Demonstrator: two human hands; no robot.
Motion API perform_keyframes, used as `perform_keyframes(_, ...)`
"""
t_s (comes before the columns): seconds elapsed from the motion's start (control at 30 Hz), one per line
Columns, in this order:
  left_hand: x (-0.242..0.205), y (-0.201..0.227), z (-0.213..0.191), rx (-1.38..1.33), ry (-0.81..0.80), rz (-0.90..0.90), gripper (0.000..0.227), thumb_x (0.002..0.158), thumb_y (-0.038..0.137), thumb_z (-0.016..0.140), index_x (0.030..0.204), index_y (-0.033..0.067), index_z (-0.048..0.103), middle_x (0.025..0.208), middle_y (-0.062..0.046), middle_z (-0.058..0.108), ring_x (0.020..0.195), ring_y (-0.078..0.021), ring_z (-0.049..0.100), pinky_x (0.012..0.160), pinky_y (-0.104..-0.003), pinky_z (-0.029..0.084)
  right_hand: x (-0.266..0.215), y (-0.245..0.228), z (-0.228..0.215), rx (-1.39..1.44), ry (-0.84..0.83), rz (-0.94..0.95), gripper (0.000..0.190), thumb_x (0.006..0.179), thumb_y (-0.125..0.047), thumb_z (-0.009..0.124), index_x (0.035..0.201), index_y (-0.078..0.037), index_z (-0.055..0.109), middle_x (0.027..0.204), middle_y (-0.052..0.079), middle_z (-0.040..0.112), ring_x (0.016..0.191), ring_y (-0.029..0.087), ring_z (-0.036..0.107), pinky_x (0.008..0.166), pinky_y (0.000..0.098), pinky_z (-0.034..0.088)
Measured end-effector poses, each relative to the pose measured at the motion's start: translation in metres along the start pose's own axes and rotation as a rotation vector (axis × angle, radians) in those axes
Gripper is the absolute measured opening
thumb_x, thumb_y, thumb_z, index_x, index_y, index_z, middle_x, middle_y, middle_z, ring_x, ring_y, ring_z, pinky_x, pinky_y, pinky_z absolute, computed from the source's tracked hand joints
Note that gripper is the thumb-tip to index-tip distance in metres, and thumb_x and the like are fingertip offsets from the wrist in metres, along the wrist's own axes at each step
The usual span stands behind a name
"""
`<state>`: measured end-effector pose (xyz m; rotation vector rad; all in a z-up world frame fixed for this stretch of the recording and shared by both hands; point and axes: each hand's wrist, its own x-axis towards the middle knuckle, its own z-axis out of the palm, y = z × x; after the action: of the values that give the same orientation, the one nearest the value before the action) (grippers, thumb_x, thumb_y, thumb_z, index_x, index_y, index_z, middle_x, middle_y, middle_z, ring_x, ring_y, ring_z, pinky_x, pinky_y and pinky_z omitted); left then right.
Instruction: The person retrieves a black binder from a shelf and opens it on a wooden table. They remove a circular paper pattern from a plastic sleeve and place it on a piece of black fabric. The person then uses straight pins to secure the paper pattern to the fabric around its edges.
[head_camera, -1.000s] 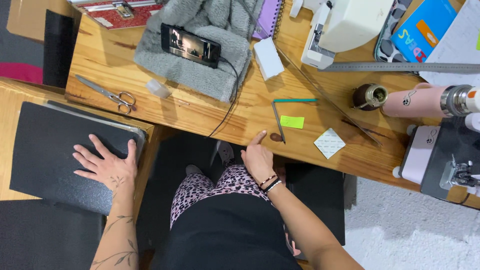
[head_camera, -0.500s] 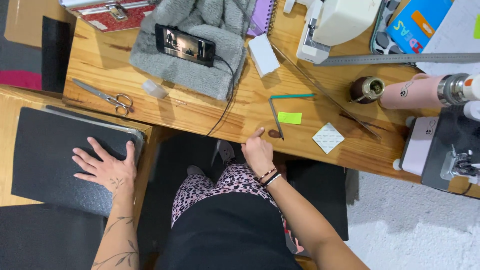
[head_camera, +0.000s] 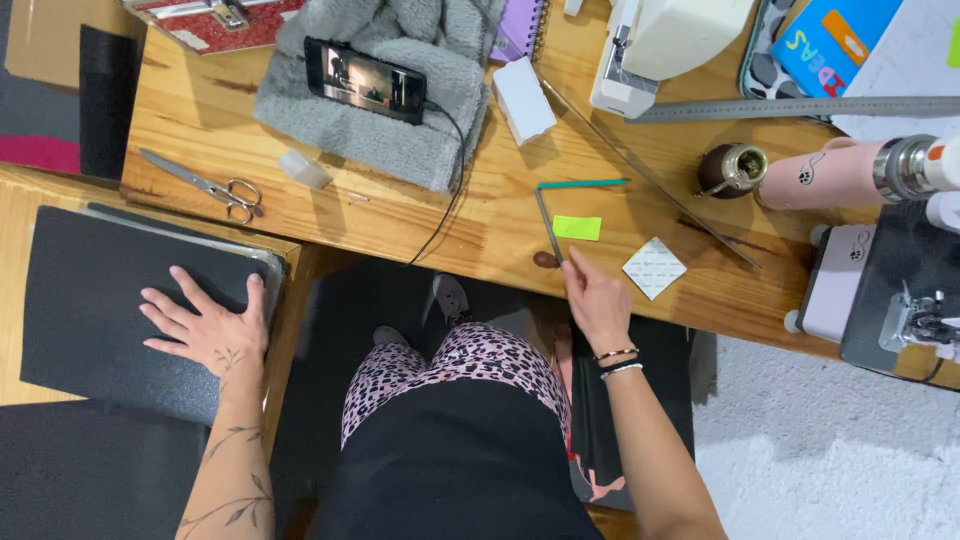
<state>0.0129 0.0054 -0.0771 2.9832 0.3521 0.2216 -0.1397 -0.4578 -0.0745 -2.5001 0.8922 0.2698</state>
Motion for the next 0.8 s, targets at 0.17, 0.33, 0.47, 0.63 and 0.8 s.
perform_keyframes(0.17,0.002,-0.001,0.000,0.010,-0.025,-0.021,0.094,0.092,0.069,0.055,0.162,0.0120,0.029,0.161,-0.032,0.019,0.148,-0.0490,0.015,0.110,-0.076,0.006,0.001,-0.010,0.000,-0.057,-0.085,0.084,0.056,0.094,-0.061,0.048,0.139,-0.031,0.062,0.077,0.015,0.072,0.090,0.045,0.067,0.075,0.0545,0.049)
perform_keyframes(0.33,0.001,-0.001,0.000,0.002,-0.006,0.001,0.095,0.094,0.073,0.051,0.163,0.0101,0.030,0.161,-0.032,0.018,0.148,-0.0504,0.015,0.109,-0.078,0.007,0.007,0.002,0.017,-0.109,-0.001,-0.039,0.049,0.091,-0.054,0.060,0.131,-0.026,0.066,0.103,0.011,0.072,0.096,0.041,0.066,0.074,0.0544,0.049)
perform_keyframes(0.47,0.001,0.000,-0.002,-0.020,-0.027,-0.020,0.095,0.093,0.071,0.051,0.163,0.0109,0.028,0.162,-0.032,0.017,0.149,-0.0487,0.012,0.110,-0.077,0.004,0.019,0.005,0.034,0.013,0.104,-0.107,0.040,0.092,-0.046,0.066,0.118,-0.017,0.072,0.108,0.010,0.068,0.099,0.036,0.064,0.081,0.0498,0.049)
perform_keyframes(0.63,0.000,0.002,-0.003,-0.008,-0.062,-0.050,0.095,0.092,0.071,0.052,0.164,0.0138,0.025,0.164,-0.028,0.013,0.151,-0.0453,0.009,0.112,-0.075,0.002,0.020,-0.016,0.047,0.480,0.084,-0.026,0.008,0.086,-0.015,0.073,0.093,-0.017,0.075,0.078,-0.003,0.075,0.068,0.008,0.068,0.067,0.0215,0.055)
perform_keyframes(0.8,-0.001,0.002,-0.005,-0.010,-0.059,-0.042,0.095,0.092,0.073,0.049,0.163,0.0137,0.026,0.163,-0.029,0.014,0.150,-0.0468,0.011,0.112,-0.076,0.003,0.024,-0.037,0.071,0.503,0.114,-0.116,0.009,0.083,-0.022,0.075,0.087,-0.014,0.079,0.081,0.000,0.078,0.077,0.010,0.075,0.077,0.0248,0.058)
